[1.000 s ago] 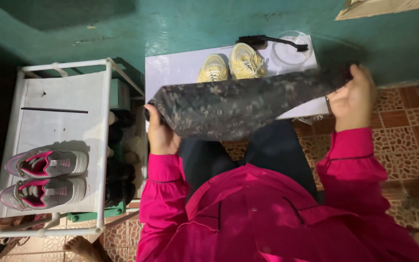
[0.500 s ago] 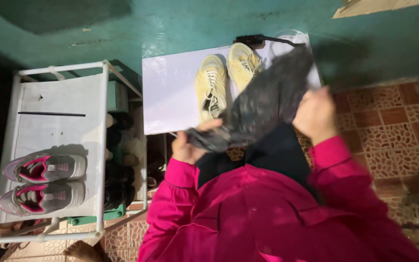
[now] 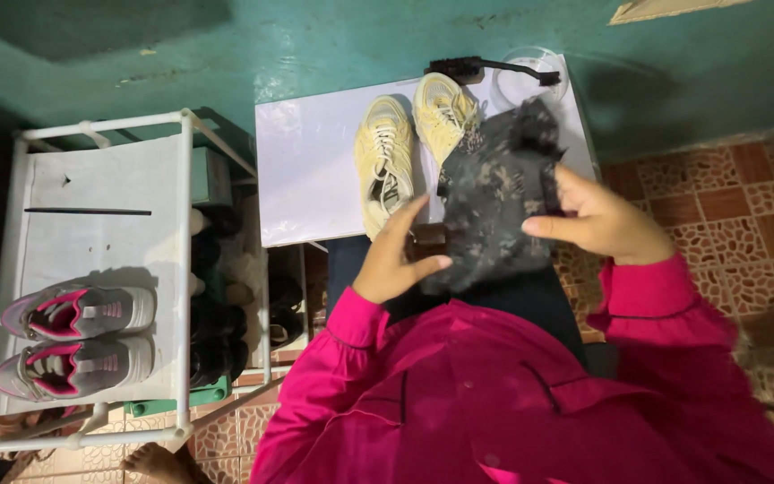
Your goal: Cleaning and brushing a pair of sneakers using a cloth and a brush at a workstation.
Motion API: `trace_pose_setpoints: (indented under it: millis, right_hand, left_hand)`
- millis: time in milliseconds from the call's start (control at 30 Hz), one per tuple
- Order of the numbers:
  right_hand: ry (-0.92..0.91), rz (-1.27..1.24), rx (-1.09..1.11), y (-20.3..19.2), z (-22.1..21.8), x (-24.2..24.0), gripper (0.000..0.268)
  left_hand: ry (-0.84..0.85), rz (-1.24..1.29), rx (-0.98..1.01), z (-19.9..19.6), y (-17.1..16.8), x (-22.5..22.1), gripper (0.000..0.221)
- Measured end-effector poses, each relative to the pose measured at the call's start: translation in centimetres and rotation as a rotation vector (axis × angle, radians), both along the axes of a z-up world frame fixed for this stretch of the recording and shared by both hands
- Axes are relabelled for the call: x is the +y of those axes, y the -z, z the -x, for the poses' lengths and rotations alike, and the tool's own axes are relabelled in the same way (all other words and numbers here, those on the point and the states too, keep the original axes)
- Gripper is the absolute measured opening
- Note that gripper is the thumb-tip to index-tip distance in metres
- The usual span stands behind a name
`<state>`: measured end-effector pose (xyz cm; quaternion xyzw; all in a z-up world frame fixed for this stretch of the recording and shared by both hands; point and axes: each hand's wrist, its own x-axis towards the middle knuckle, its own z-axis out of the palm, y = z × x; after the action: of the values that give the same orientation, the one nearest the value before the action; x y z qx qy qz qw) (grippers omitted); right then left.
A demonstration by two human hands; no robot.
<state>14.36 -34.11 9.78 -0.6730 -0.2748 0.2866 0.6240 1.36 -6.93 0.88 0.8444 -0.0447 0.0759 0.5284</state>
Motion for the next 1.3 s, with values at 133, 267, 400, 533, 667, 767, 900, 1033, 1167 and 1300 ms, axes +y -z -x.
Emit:
trace_pose_setpoints:
  millis: [133, 267, 400, 533, 667, 767, 900, 1033, 1167, 1300]
  right_hand:
    - [-0.119, -0.056, -0.032, -3.4, 1.4, 0.9, 0.068]
    - [-0.222, 0.283, -0.179, -6.9, 1.5, 0.4, 0.064]
    - [-0.083, 0.169, -0.293, -10.2, 1.9, 0.4, 0.058]
    - [-0.205, 0.036, -0.282, -9.5, 1.8, 0.4, 0.06]
    - [-0.426, 0.041, -0.27, -9.2, 2.4, 1.0, 0.068]
    - [-0.486, 0.146, -0.239, -9.0, 2.6, 0.5, 0.072]
    - [-0.286, 0.747, -0.206, -11.1, 2.6, 0.5, 0.048]
    - [-0.043, 0.659, -0.325, -13.2, 1.4, -0.7, 0.045]
    - [0.128, 0.817, -0.695, -12.8, 0.4, -1.6, 0.085]
    - [-0.204, 0.596, -1.269, -9.6, 0.0, -3.5, 0.079]
  left_hand:
    - [0.133, 0.095, -0.157, -1.2, -1.3, -3.2, 0.123]
    - [-0.015, 0.034, -0.21, -1.1, -0.7, -3.7, 0.079]
    - [-0.015, 0.142, -0.306, -0.1, -3.2, -2.7, 0.03]
    - [0.101, -0.073, -0.343, -0.2, -4.5, -4.8, 0.04]
    - [0.027, -0.021, -0.295, -1.6, -1.8, -6.0, 0.071]
    - [0.027, 0.027, -0.329, -2.2, -1.1, -6.0, 0.06]
    - [0.066, -0.004, -0.446, -1.9, -2.1, -3.1, 0.012]
    - [-0.105, -0.059, -0.416, -0.2, -5.9, 2.2, 0.01]
    - [-0.091, -0.19, -0.403, 2.2, -10.7, 5.9, 0.011]
    - [0.065, -0.109, -0.299, 4.5, -14.1, 8.1, 0.011]
